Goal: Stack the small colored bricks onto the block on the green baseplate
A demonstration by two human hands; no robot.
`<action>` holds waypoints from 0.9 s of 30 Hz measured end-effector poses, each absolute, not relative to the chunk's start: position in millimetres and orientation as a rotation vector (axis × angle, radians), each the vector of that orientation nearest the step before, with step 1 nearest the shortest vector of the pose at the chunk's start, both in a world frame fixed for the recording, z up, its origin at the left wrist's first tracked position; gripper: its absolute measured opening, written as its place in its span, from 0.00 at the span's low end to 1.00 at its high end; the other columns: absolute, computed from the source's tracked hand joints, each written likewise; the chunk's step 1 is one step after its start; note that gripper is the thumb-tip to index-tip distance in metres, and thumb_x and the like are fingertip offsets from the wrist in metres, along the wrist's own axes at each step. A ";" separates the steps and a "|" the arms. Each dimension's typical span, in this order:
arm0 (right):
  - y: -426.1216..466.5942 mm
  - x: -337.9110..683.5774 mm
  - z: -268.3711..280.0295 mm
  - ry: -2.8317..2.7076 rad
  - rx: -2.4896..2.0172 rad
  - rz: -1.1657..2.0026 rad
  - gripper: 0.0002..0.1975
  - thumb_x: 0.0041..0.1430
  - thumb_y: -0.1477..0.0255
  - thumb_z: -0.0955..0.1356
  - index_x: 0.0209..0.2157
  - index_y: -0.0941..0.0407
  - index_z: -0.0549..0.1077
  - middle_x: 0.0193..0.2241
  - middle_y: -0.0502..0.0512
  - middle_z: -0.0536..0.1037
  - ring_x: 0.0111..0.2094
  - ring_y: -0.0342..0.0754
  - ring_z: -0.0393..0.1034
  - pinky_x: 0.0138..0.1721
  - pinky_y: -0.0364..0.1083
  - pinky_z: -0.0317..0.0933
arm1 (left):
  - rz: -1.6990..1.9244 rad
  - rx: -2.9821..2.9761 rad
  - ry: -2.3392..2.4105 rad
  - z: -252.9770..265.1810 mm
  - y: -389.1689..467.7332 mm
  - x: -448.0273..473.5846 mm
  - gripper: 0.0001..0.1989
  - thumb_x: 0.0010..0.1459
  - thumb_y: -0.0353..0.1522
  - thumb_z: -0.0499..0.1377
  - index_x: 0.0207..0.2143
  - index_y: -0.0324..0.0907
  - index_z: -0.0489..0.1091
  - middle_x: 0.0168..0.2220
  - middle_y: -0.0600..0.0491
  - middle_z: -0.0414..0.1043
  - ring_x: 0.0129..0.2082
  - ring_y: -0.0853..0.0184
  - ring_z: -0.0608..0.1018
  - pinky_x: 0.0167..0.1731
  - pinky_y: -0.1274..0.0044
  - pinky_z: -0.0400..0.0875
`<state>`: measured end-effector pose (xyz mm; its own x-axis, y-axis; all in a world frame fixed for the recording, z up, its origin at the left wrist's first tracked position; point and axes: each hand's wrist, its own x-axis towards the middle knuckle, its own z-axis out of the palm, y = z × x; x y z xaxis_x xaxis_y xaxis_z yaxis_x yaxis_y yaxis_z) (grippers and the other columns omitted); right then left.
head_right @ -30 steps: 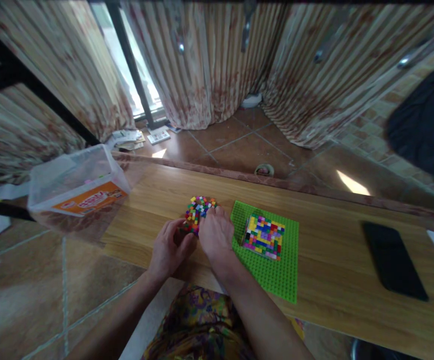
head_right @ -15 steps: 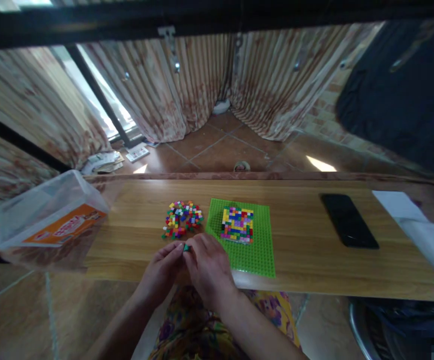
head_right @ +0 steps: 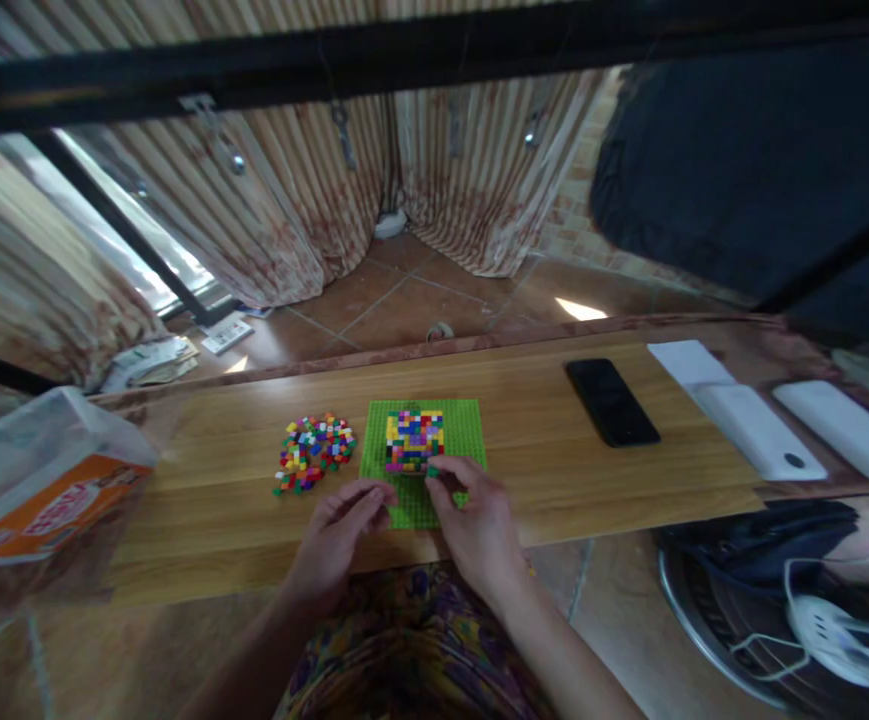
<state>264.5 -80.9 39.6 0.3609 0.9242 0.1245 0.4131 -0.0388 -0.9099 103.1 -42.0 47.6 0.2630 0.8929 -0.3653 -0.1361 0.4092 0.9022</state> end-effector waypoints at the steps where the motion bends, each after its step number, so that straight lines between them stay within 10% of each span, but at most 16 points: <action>1: -77.3 273.1 36.9 -1.172 -1.656 0.650 0.12 0.58 0.66 0.67 0.41 0.54 0.77 0.35 0.54 0.80 0.35 0.48 0.74 0.37 0.46 0.68 | 0.865 0.928 1.094 45.6 -38.9 104.0 0.13 0.48 0.40 0.66 0.30 0.38 0.76 0.28 0.53 0.75 0.26 0.72 0.72 0.28 0.80 0.66; 27: -28.2 285.8 32.5 -1.097 -1.824 0.596 0.12 0.51 0.64 0.68 0.34 0.58 0.76 0.28 0.56 0.79 0.28 0.48 0.72 0.32 0.47 0.66 | 0.943 1.742 1.240 -11.7 -19.4 117.6 0.23 0.60 0.33 0.56 0.57 0.40 0.62 0.51 0.44 0.70 0.43 0.63 0.76 0.44 0.71 0.73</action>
